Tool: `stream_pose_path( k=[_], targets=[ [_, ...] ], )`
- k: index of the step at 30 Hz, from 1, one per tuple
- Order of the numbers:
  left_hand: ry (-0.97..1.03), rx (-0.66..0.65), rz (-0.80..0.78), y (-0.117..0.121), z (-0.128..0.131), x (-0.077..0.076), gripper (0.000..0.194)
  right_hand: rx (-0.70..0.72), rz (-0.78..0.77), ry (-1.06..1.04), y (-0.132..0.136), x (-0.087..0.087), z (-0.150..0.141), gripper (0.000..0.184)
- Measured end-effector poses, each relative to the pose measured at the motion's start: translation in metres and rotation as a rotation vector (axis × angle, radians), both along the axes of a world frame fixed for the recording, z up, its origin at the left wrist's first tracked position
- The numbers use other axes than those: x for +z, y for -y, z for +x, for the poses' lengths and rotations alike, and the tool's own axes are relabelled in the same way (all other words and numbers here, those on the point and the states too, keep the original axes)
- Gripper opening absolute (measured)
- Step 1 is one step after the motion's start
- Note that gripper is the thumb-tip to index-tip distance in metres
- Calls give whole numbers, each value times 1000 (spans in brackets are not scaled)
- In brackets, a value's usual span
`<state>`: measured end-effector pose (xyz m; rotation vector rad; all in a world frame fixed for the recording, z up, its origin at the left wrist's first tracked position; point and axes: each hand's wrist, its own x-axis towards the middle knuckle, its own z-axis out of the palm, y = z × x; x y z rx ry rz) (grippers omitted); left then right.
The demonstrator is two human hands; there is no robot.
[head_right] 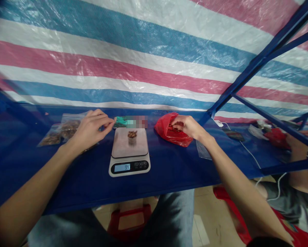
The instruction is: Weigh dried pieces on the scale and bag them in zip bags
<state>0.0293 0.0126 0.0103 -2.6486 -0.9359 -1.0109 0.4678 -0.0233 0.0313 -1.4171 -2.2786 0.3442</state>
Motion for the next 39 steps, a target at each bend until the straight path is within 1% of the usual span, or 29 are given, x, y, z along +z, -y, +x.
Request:
stream_pose_path(
  k=[2, 3, 5, 7, 10, 12, 14, 17, 19, 21, 24, 27, 30, 34, 39],
  targets=[
    [-5, 0, 1, 0, 0, -1, 27, 7, 1, -7, -1, -8, 1, 34],
    [-7, 1, 1, -1, -1, -1, 27, 0, 12, -10, -1, -8, 1, 33],
    [-5, 8, 1, -2, -2, -1, 26, -22, 42, -3, 0, -4, 2, 33],
    [1, 16, -1, -2, -4, 0, 25, -52, 81, 6, 3, 6, 4, 33],
    [4, 25, -7, -3, -6, 1, 25, -75, 164, 0, 11, 28, -1, 31],
    [7, 27, -7, -3, -6, 1, 25, -58, 219, -11, 18, 45, -15, 28],
    [11, 32, -2, -3, -7, 1, 25, -13, 247, -17, 23, 60, -38, 23],
    [18, 45, -2, -4, -8, 1, 24, 130, 251, -18, 25, 71, -84, 17],
    [24, 50, -13, -5, -10, 0, 24, 236, 225, -37, 22, 72, -113, 15],
    [25, 53, -23, -6, -11, -1, 25, 316, 193, -52, 16, 67, -136, 14],
    [18, 66, -32, -8, -13, -1, 25, 384, 156, -76, 9, 55, -157, 13],
    [15, 72, -42, -8, -13, -1, 25, 409, 109, -100, 8, 45, -165, 14],
    [5, 68, -39, -7, -13, 0, 25, 440, 54, -90, 9, 39, -167, 14],
    [3, 63, -42, -7, -13, 1, 25, 471, 2, -50, 9, 37, -167, 14],
    [-5, 62, -42, -7, -13, 1, 25, 503, -4, -9, 10, 37, -168, 15]
  ],
)
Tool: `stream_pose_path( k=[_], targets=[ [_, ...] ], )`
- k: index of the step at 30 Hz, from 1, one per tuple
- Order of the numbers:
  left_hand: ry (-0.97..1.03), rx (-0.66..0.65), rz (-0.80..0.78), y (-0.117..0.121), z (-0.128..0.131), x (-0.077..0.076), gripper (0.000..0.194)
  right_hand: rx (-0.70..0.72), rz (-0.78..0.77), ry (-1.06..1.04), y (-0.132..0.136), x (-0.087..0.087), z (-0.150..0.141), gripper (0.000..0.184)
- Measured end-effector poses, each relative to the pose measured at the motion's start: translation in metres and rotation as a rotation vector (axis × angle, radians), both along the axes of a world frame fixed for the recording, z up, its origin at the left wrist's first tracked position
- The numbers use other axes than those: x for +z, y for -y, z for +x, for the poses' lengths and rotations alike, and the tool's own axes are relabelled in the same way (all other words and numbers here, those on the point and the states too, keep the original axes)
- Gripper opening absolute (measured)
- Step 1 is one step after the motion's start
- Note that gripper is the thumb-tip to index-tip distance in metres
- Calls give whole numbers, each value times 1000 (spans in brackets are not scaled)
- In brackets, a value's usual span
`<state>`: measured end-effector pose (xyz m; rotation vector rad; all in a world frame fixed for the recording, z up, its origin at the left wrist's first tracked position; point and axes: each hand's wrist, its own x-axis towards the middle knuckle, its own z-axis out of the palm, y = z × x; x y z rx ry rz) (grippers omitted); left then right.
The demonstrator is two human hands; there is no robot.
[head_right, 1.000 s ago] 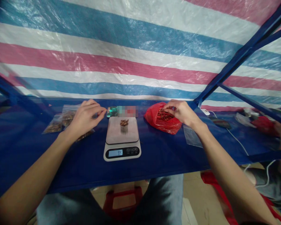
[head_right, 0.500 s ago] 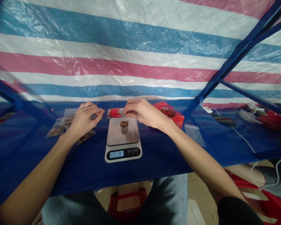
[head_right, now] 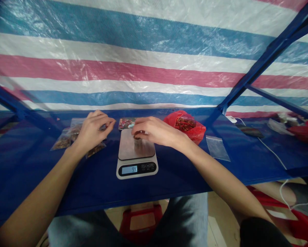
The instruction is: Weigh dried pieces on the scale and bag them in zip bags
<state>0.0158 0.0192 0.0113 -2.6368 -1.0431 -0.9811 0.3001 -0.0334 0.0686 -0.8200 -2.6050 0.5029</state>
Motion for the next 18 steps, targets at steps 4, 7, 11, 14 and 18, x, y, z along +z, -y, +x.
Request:
stream_pose_path(
  k=[4, 7, 11, 14, 18],
  targets=[
    [3, -2, 17, -1, -1, -2, 25, 18, 16, 30, 0, -1, 0, 16],
    [6, -2, 17, -2, -1, -2, 24, 21, 22, 42, 0, 0, 0, 17],
    [-2, 8, -5, -1, 0, -1, 24, 26, 19, 48, 0, 3, 2, 17],
    [-2, 6, -5, -1, 0, -1, 25, 37, -3, 59, 1, 6, 4, 18],
    [6, 6, -9, -1, 0, -2, 25, 43, -46, 5, 1, 8, 8, 20]
  ],
)
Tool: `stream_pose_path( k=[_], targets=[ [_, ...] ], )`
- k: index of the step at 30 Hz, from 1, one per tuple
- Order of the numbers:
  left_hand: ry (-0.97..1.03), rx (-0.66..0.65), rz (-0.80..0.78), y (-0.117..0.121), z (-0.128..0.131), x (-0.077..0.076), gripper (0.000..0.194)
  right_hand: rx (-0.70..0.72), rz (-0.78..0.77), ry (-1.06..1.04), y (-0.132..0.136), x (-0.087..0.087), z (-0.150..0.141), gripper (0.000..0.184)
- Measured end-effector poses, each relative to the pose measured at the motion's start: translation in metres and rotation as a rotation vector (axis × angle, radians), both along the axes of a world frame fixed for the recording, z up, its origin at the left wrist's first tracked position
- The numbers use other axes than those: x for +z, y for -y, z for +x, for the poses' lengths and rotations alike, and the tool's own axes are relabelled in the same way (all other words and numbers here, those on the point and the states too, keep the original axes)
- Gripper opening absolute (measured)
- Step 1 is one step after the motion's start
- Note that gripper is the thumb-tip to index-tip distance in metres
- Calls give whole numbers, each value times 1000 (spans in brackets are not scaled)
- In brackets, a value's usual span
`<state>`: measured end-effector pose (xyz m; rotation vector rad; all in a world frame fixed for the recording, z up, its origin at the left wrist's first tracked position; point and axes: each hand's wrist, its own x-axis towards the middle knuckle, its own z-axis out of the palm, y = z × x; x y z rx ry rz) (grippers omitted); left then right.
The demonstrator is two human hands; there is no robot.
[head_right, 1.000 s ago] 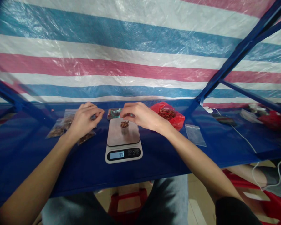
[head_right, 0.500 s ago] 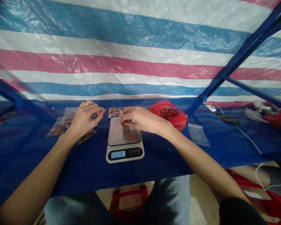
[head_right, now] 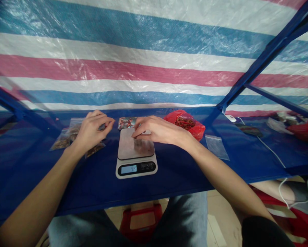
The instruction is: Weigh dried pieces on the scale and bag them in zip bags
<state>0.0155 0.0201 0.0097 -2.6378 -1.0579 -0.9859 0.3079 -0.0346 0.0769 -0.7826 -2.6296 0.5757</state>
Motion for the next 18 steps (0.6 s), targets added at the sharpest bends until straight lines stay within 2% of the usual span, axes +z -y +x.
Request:
stream_pose_path(
  k=[4, 8, 12, 18],
  targets=[
    [2, 4, -3, 0, 0, 0, 24, -26, -21, -73, 3, 2, 7, 23],
    [7, -7, 1, 0, 0, 1, 26, -181, 51, -178, 17, -2, 19, 23],
    [7, 4, -13, 2, 2, 2, 26, -352, 164, -167, 42, -20, 29, 18],
    [18, 9, -24, 5, 5, 3, 27, -409, 146, 73, 67, -52, 25, 15]
  ],
)
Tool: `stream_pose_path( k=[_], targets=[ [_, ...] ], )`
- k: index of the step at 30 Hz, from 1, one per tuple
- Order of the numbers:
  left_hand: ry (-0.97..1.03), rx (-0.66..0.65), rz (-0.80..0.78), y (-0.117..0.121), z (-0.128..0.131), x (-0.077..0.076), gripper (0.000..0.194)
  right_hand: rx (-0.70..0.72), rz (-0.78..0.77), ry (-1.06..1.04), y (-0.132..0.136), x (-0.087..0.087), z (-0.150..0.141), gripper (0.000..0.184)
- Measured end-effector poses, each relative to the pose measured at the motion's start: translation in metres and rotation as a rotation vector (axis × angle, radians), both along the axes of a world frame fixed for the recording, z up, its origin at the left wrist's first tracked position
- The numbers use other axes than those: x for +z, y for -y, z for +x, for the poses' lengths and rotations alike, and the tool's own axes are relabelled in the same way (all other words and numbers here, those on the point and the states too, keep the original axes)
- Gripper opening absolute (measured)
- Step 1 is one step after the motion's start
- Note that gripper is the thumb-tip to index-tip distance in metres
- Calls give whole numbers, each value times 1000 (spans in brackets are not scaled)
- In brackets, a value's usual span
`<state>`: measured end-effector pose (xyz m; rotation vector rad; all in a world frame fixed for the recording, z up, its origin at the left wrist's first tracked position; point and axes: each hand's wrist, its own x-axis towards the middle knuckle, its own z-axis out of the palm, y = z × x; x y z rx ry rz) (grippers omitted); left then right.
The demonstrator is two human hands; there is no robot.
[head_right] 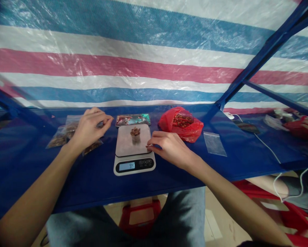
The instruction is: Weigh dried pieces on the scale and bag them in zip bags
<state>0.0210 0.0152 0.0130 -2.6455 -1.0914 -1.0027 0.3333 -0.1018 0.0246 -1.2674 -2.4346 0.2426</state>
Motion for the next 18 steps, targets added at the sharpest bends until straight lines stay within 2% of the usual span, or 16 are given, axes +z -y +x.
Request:
stream_pose_path(
  k=[4, 9, 15, 18],
  targets=[
    [-5, -12, 12, -1, 0, -1, 27, -12, 27, 76, -2, -3, -7, 15],
    [12, -24, 29, -3, -2, -3, 25, 31, 56, 94, -5, 6, -13, 13],
    [-4, -29, 31, -4, -2, -4, 24, 7, 164, -164, -20, 29, -20, 14],
    [-13, -28, 45, -4, -2, -4, 26, 2, 144, -169, -34, 36, -27, 13]
  ],
)
